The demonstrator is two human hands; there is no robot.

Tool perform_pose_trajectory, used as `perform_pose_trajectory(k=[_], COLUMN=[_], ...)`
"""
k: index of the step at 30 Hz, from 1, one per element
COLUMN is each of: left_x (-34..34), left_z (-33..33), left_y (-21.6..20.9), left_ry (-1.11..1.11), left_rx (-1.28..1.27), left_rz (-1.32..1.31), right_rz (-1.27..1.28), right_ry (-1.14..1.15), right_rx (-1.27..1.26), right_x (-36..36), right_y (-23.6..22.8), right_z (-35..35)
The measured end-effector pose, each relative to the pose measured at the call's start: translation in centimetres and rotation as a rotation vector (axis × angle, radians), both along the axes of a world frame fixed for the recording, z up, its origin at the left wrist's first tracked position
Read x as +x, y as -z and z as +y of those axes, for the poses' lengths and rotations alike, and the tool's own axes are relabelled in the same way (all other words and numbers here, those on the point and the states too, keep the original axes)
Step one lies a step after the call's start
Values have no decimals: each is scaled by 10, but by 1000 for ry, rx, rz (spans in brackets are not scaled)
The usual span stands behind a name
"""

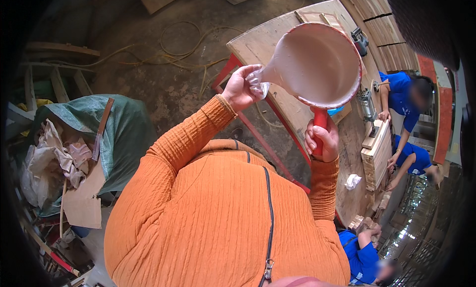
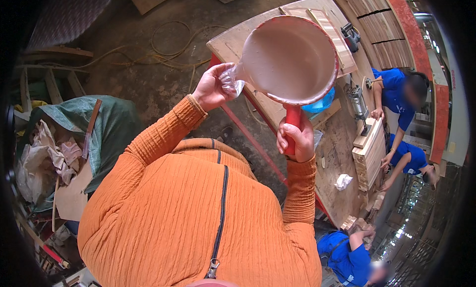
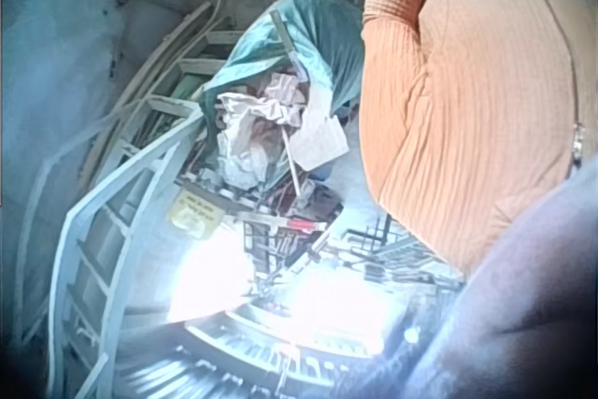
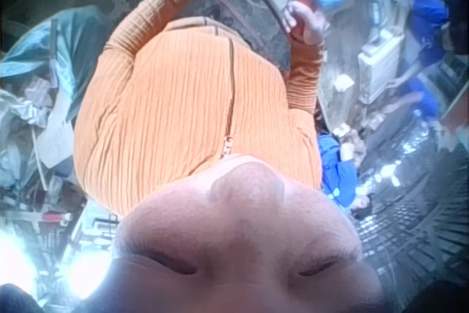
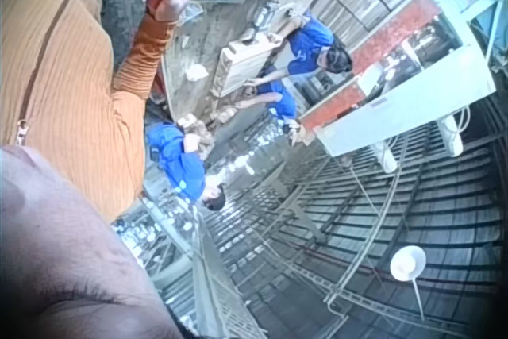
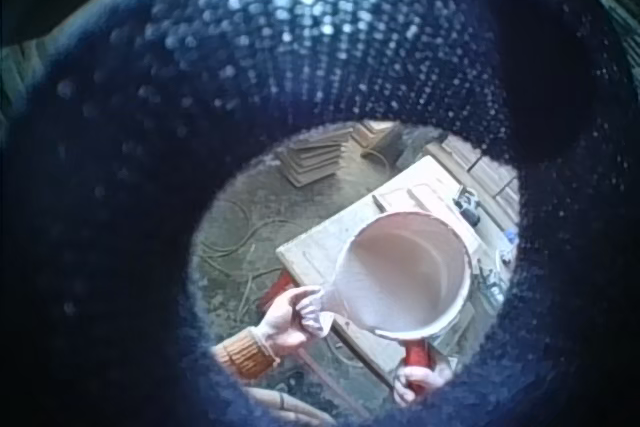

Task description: The person pours a liquid from a red pot into small plastic bags on a workbench. They then seal the bags and place them on the table. The person repeats this process multiple times.

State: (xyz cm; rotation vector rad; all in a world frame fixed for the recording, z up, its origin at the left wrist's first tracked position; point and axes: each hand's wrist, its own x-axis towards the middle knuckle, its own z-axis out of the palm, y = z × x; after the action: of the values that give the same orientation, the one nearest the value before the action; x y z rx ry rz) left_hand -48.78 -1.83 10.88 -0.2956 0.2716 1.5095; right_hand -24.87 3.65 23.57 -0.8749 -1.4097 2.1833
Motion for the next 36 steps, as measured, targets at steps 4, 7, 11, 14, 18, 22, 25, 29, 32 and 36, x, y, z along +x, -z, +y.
perform_pose_trajectory(k=[4, 7, 11, 14, 18, 22, 25, 29, 32, 36], left_x=[-1, 0, 0, -1, 1, 1, 1, 1, 1, 0], left_z=[-1, -1, -1, -1, 0, -1, 1, 2, 2, 2], left_y=[1, -1, 3, 9, 9, 8, 9, 8, 5, 8], left_ry=[0, 0, 2, 9, 0, 0, 0, -1, 5, 14], left_rx=[7, -19, 17, 59, 43, 57, 55, 37, 41, 94], left_rz=[-17, -8, -18, -23, -13, 1, 7, 20, 18, 4], right_rz=[8, 11, -14, 10, 6, 8, 6, 7, 5, 8], right_ry=[1, 4, 11, -1, 3, -1, -3, 0, 2, 0], right_rx=[-5, -9, 13, -12, -2, 0, 3, 9, 1, 6], right_x=[0, 1, 0, 1, 3, 3, 3, 3, 3, 2], right_y=[1, 1, -1, -1, 1, 0, -1, -1, -1, -1], right_z=[-1, -1, -3, -1, 0, -1, -1, 0, 0, 0])
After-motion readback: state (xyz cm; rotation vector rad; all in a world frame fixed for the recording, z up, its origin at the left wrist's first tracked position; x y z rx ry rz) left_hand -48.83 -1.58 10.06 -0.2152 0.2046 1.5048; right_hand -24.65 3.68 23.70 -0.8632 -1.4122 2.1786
